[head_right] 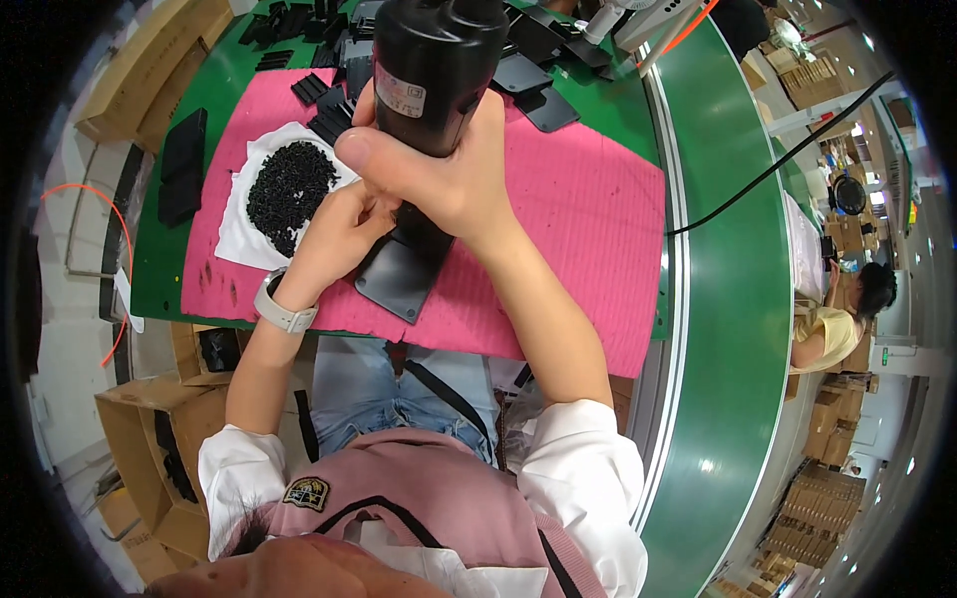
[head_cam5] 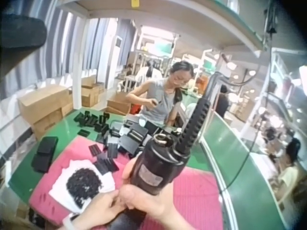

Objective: Assembling small black plastic components by fastening them with screws using an electric screwdriver.

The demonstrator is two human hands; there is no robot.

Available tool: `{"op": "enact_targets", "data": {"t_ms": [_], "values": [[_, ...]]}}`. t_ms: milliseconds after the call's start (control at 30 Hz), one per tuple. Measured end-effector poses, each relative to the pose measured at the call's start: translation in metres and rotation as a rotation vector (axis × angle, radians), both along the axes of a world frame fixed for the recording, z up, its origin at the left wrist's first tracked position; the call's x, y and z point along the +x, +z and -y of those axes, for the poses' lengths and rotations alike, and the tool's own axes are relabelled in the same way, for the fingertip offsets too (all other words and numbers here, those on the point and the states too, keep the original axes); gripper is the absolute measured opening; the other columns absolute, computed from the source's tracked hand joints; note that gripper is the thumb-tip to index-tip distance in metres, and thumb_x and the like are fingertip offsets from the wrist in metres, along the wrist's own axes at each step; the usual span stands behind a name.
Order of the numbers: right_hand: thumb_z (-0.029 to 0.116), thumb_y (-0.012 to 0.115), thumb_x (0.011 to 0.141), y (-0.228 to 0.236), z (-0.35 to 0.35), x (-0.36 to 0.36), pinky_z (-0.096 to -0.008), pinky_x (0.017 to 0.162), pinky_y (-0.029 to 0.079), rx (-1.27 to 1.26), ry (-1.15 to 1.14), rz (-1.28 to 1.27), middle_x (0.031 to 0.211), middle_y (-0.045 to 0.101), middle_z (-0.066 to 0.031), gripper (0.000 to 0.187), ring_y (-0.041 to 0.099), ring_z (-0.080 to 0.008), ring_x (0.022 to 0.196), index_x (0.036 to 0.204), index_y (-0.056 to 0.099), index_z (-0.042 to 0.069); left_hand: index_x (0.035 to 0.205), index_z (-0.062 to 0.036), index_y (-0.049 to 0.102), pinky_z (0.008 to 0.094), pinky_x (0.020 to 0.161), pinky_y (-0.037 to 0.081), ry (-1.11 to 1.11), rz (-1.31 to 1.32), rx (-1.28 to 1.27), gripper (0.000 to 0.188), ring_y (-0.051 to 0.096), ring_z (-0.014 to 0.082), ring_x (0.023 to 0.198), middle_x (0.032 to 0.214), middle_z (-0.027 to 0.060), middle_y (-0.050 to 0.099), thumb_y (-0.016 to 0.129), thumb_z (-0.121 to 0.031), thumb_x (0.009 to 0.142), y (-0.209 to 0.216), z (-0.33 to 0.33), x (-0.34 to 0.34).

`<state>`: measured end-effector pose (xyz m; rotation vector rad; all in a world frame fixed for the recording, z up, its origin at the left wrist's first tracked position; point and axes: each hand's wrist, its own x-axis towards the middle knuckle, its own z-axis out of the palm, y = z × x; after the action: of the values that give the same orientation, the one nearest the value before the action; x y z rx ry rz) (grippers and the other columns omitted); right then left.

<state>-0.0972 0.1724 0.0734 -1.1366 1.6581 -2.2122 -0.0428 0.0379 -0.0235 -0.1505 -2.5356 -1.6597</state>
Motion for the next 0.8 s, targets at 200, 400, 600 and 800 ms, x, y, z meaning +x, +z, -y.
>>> {"op": "enact_targets", "data": {"t_ms": [200,400,600,800], "values": [[0.023,0.065,0.078,-0.003,-0.007,0.001,-0.0267,0.040,0.037,-0.028,0.035,0.039,0.052,0.045,-0.0066,0.032,0.043,-0.0134,0.040,0.090,0.046,0.001,0.087,0.0037,0.059,0.0352,0.054,0.040,0.000,-0.009,-0.025,0.018,0.051,0.0242,0.053,0.058,0.0118,0.050,0.063,-0.012,0.079,0.000,-0.001,0.000],[0.016,0.067,0.077,-0.012,-0.012,0.014,-0.0261,0.041,0.039,-0.060,-0.031,-0.092,0.057,0.052,-0.0078,0.034,0.047,-0.0128,0.042,0.097,0.046,-0.001,0.093,0.0046,0.059,0.0346,0.052,0.041,0.064,-0.146,-0.117,0.028,0.052,0.0243,0.050,0.055,0.0114,0.050,0.066,-0.019,0.080,-0.001,-0.005,0.002],[0.019,0.058,0.087,0.020,-0.100,0.022,-0.0291,0.052,0.045,-0.005,-0.444,0.178,0.074,0.054,-0.0091,0.051,0.052,-0.0158,0.055,0.129,0.038,-0.002,0.120,0.0009,0.047,0.0315,0.057,0.043,0.053,0.049,-0.188,0.052,0.053,0.0189,0.058,0.064,0.0103,0.052,0.071,-0.016,0.077,0.021,-0.007,0.032],[0.016,0.072,0.075,-0.058,-0.189,0.001,-0.0321,0.077,0.049,1.173,-1.044,-0.448,0.105,0.056,-0.0182,0.063,0.060,-0.0256,0.093,0.127,0.043,-0.004,0.108,-0.0001,0.045,0.0353,0.076,0.048,0.081,-0.261,0.203,0.038,0.062,0.0332,0.085,0.092,0.0175,0.060,0.064,0.001,0.075,0.023,-0.028,0.054]]}}
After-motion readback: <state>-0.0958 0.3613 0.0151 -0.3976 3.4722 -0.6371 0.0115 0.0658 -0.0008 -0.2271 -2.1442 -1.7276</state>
